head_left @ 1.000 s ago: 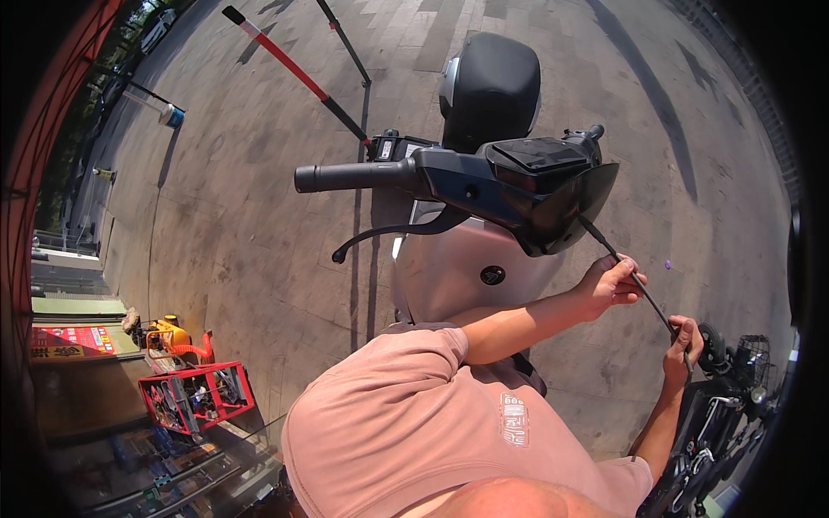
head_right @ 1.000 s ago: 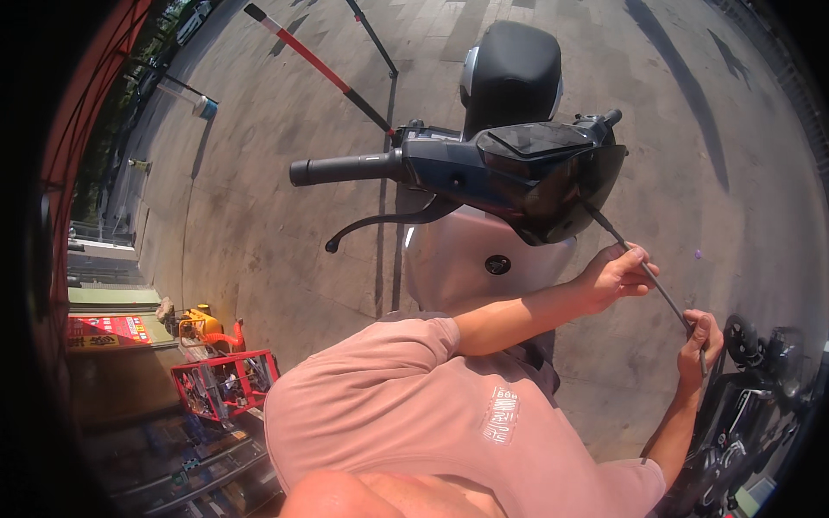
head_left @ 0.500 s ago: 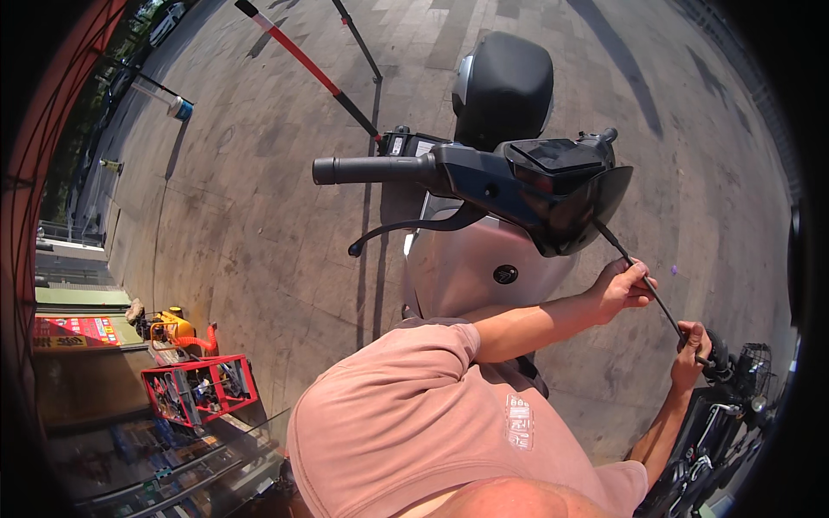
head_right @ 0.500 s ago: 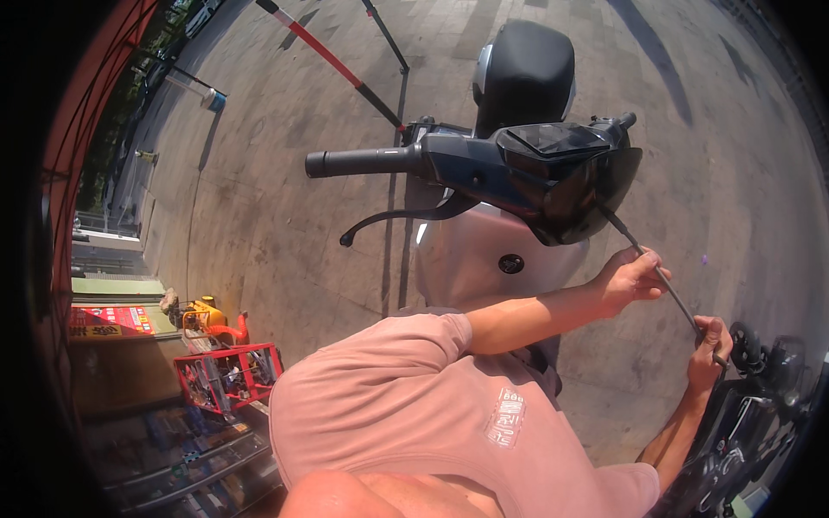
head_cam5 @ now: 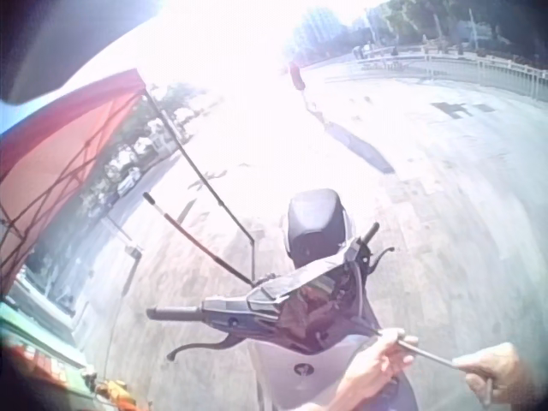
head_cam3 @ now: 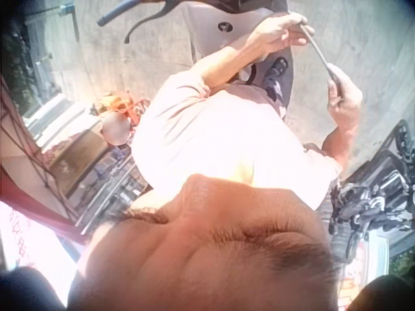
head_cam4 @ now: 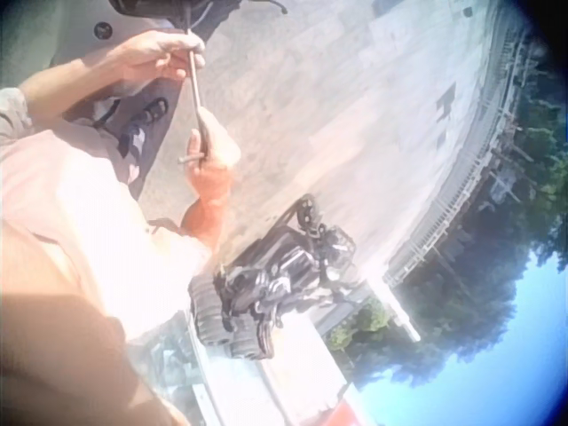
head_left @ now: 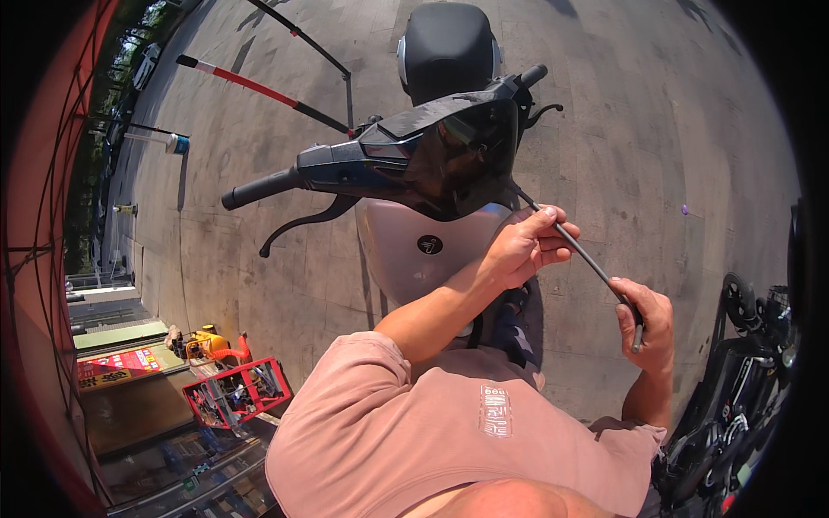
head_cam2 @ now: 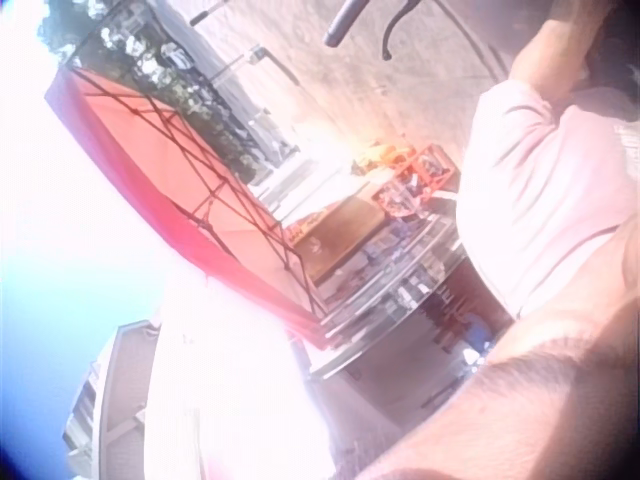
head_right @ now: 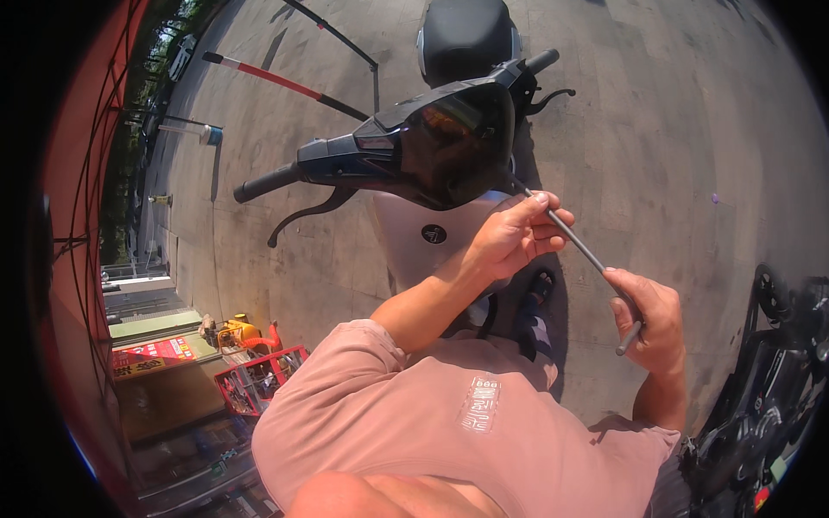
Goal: The person selects a small fastener from a red tool cart, then uses a cordless drill to remove a screw from the scooter seat area. They retrieve a T-handle wrench and a black plastic cover, then use the wrench to tighten a bolt on the scooter's front assembly.
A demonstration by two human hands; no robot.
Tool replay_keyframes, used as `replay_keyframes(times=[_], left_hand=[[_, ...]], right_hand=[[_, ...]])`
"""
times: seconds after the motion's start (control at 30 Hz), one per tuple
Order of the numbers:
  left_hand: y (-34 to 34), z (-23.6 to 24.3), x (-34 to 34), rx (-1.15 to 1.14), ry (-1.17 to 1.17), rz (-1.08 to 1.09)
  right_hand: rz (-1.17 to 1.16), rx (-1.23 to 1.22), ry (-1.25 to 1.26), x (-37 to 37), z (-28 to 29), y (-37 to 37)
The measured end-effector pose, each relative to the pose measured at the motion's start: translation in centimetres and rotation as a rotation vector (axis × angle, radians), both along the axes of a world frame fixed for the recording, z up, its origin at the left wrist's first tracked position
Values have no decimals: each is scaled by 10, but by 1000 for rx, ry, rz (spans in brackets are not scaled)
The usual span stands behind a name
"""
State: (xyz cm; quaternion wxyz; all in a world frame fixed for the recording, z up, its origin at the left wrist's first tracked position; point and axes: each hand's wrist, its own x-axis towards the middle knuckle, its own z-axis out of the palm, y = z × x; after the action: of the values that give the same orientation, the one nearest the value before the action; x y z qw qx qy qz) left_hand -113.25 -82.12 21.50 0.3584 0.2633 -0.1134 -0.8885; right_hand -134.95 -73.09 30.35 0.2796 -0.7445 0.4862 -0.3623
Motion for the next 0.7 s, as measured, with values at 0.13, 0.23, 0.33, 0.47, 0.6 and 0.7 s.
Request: replay_keyframes(times=[0.13,0.23,0.33,0.47,0.6,0.7], left_hand=[[4,7,0,-19,52,66],[9,8,-7,-71,-35,106],[24,3,-9,-102,-149,159],[75,-16,3,-67,-367,256],[151,-49,20,2,-509,408],[225,-84,19,122,-553,529]], right_hand=[[242,-13,-3,-15,7,-6],[196,-81,-26,-22,-2,-10],[147,-161,-78,-25,-15,-8],[121,-247,-101,-24,-19,-4],[151,-337,-114,-25,-13,-10],[90,-347,-135,-31,-11,-5]])
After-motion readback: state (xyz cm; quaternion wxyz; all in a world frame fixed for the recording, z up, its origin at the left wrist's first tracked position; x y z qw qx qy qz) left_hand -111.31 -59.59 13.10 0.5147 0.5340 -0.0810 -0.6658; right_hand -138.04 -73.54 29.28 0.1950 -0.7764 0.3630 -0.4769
